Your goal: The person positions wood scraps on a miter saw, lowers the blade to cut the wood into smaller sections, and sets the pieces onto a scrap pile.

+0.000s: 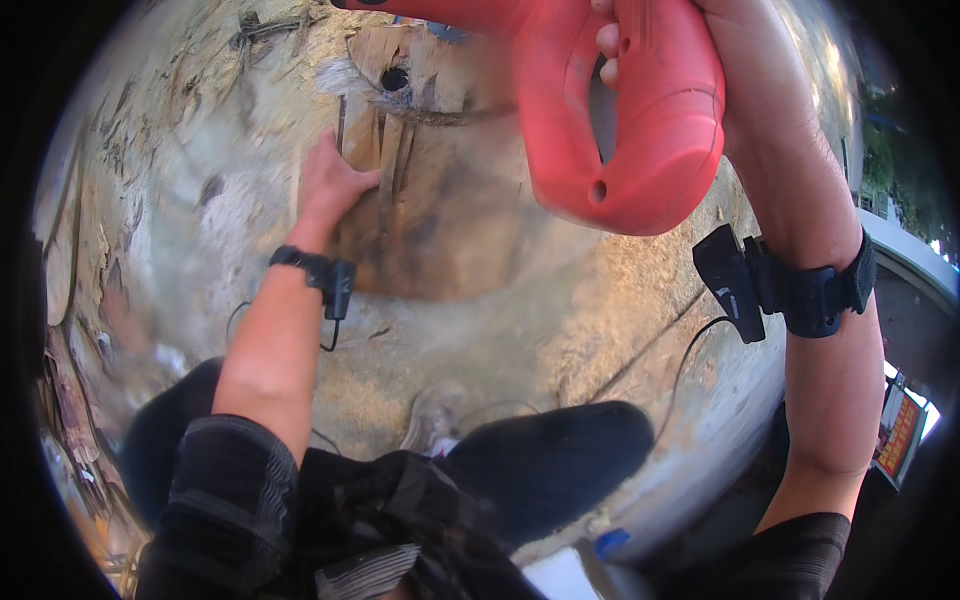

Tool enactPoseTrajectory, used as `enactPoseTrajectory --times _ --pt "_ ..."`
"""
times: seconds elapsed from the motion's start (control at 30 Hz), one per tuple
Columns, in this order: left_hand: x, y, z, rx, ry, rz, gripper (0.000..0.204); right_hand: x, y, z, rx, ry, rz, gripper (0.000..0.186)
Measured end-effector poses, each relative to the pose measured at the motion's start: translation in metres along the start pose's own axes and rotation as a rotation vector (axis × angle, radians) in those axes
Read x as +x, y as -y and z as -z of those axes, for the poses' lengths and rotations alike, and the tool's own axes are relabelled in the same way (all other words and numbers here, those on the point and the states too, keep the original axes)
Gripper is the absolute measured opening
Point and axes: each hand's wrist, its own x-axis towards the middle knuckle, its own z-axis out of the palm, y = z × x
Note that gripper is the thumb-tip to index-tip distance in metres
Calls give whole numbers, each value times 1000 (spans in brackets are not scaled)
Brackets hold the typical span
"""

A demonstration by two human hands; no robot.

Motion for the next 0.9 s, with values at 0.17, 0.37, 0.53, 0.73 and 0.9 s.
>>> enactPoseTrajectory --times 0.17,0.37,0.53,0.73,0.9 --pt "-3 -1 2 3 -26 0 95 6 -24 14 42 124 33 32" --pt "-4 -3 4 -1 -14 16 95 1 -39 10 11 142 151 29" --pt "-6 0 2 -38 -58 -10 92 -2 -58 6 -27 125 194 29" --pt "-5 -2 6 -31 -23 22 93 -9 -73 -5 -24 118 232 34" --pt "-4 -4 6 -34 -9 17 91 -11 -87 -9 -27 119 239 40"
